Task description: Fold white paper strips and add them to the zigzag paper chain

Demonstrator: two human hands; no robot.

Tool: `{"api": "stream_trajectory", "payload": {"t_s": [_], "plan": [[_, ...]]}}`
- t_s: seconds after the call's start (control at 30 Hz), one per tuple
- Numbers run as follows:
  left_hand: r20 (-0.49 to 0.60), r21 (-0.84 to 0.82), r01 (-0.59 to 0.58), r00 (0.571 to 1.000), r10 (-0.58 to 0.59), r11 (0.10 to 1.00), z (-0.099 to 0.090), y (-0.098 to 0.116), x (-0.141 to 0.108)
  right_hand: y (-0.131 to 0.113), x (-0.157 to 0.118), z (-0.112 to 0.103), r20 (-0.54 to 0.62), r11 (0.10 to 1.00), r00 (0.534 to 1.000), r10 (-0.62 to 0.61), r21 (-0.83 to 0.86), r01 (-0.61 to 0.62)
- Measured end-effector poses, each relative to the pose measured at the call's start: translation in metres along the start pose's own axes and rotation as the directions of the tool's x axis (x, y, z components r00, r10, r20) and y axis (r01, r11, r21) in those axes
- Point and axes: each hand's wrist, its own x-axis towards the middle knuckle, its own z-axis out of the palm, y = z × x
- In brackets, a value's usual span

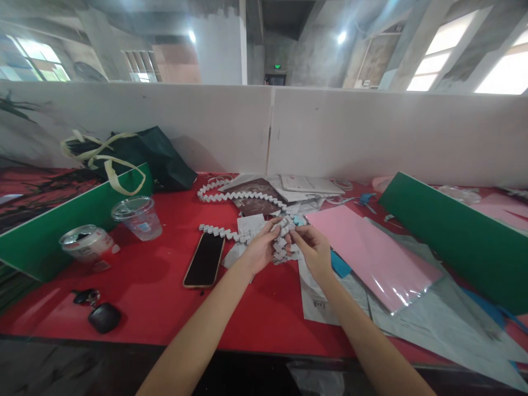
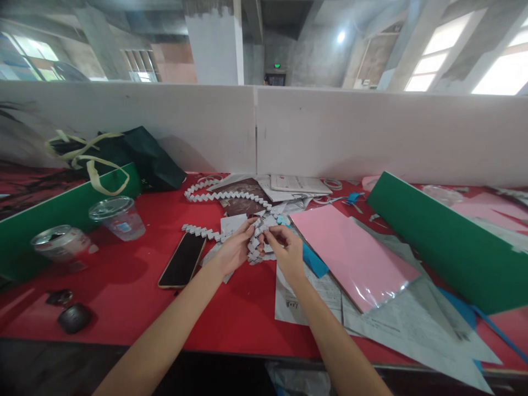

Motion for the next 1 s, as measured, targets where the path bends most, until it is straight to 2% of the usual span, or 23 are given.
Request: {"api": "stream_trajectory", "payload": {"t_s": [0.37, 0.53, 0.7, 0.8, 0.9, 1.0], "plan": [[-0.033, 0.072, -0.05, 0.998, 0.053, 0.996, 0.002, -0.003, 0.0, 0.0, -0.001, -0.002, -0.001, 1.0, 1.0, -0.023, 0.005, 0.023], [-0.138, 0.126, -0.1, 0.984, 0.117, 0.987, 0.004, -0.004, 0.0, 0.001, 0.001, -0.006, -0.065, 0.992, 0.997, -0.032, -0.127, 0.024], [-0.132, 0.217, -0.126, 0.979, 0.157, 0.968, 0.004, -0.003, 0.001, 0.002, 0.003, -0.01, -0.064, 0.971, 0.996, -0.069, -0.233, 0.052], [-0.15, 0.333, -0.148, 0.967, 0.208, 0.931, 0.003, -0.001, 0.0, 0.003, 0.004, -0.012, -0.051, 0.966, 0.995, -0.087, -0.249, 0.072], [-0.148, 0.491, -0.162, 0.953, 0.265, 0.856, 0.004, 0.001, -0.001, 0.004, 0.004, -0.012, -0.043, 0.962, 0.996, -0.073, -0.268, 0.059], [-0.131, 0.548, -0.192, 0.942, 0.31, 0.814, 0.008, 0.001, -0.002, 0.004, 0.004, -0.011, -0.076, 0.97, 0.996, -0.043, -0.241, 0.024]]}}
